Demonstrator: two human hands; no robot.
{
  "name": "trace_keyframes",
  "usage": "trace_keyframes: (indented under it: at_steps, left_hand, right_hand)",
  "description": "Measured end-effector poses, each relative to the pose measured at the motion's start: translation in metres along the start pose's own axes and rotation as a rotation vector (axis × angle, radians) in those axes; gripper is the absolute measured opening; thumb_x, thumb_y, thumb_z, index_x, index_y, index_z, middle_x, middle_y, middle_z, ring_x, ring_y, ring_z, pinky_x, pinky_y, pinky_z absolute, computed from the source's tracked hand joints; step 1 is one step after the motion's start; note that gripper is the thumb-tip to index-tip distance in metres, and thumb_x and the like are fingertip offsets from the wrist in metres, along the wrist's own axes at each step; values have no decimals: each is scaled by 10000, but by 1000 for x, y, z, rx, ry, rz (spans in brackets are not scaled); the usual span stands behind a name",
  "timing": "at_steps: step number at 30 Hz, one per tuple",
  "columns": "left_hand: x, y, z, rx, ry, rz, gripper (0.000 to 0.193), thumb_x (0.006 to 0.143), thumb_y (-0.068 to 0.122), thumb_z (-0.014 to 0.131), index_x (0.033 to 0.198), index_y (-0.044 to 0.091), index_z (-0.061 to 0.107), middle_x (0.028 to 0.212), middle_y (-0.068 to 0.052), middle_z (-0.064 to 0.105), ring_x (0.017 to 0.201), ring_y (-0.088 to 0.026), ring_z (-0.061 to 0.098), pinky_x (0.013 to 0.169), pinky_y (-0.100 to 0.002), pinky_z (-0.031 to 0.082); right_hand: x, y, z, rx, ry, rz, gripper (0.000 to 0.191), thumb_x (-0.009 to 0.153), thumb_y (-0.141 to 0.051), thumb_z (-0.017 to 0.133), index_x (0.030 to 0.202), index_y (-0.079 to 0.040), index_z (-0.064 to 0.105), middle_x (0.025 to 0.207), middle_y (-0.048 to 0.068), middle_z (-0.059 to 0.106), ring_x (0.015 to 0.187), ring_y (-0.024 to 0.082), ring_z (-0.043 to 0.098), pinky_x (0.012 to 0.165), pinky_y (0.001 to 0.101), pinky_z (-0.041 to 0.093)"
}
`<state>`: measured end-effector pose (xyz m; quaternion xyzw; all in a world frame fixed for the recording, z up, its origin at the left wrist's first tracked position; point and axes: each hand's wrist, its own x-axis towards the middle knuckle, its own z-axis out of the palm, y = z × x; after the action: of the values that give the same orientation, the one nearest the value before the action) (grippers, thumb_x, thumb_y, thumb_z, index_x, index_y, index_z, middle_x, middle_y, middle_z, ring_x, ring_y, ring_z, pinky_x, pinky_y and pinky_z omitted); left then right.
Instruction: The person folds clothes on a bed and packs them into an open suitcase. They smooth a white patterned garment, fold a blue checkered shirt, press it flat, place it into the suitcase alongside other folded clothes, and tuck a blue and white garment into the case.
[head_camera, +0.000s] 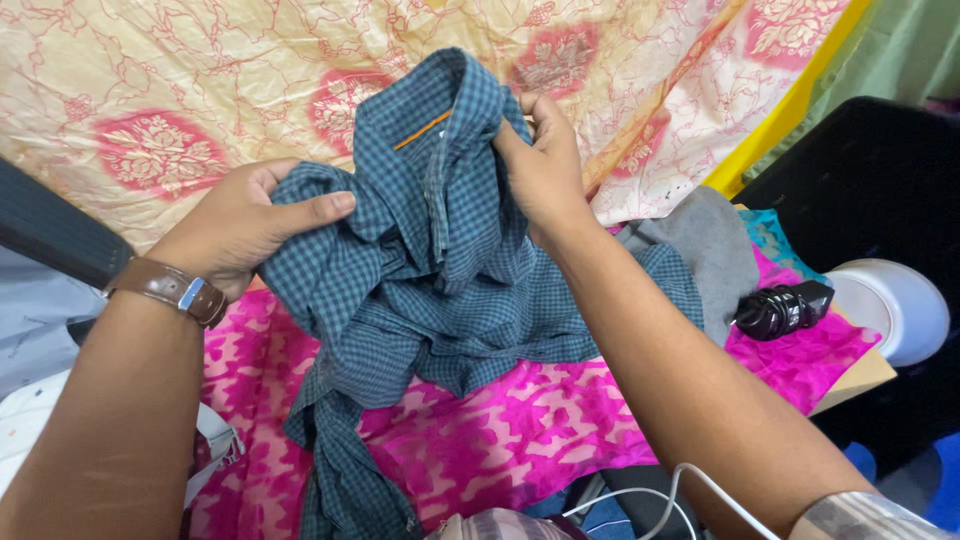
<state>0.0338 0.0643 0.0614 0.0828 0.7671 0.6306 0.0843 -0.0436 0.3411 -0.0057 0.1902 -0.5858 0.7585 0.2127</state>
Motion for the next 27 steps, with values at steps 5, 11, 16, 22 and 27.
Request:
trace_keyframes:
  at_steps: [5, 11, 16, 22, 27]
  left_hand:
    - [7, -5, 1, 22, -49, 36, 291, 896, 132, 720, 1155, 0, 735, 1041, -62, 781, 893, -124, 723, 802, -271, 580]
    - [9, -7, -5, -126, 1, 124, 256, 928, 109, 691, 1153, -11, 704, 1035, -72, 771, 892, -133, 731, 797, -279, 595]
    - [2, 0, -14, -162, -12, 169, 249, 930, 84, 720, 1142, -36, 667, 1020, -96, 748, 870, -150, 723, 780, -295, 594]
    - [-19, 3, -34, -70, -9, -22, 248, 914, 165, 721, 1102, 3, 727, 993, -91, 778, 824, -151, 735, 751, -290, 592]
    - [-34, -10, -72, -116, -42, 146, 240, 910, 153, 716, 1100, 11, 752, 1006, -49, 788, 875, -127, 721, 813, -269, 574]
  right_hand:
    - [-3, -5, -1, -8, -28, 2, 90, 1004, -66, 644, 1091, -43, 636, 974, 0, 689, 865, 67, 622, 781, 228, 521]
    - [-6, -19, 1, -8, 22, 70, 113, 984, -103, 645, 1079, -42, 636, 940, 9, 699, 835, 76, 636, 754, 234, 526]
    - [-13, -21, 13, -184, 105, 86, 146, 944, -139, 683, 1060, -51, 662, 952, 2, 706, 853, 75, 639, 769, 231, 526]
    - [-21, -25, 38, -124, 249, 148, 108, 912, -123, 701, 970, -86, 617, 902, 21, 683, 803, 89, 618, 720, 243, 513]
    - [-32, -38, 64, -92, 114, 97, 79, 947, -120, 700, 904, -64, 665, 855, 3, 694, 763, 75, 597, 685, 233, 484]
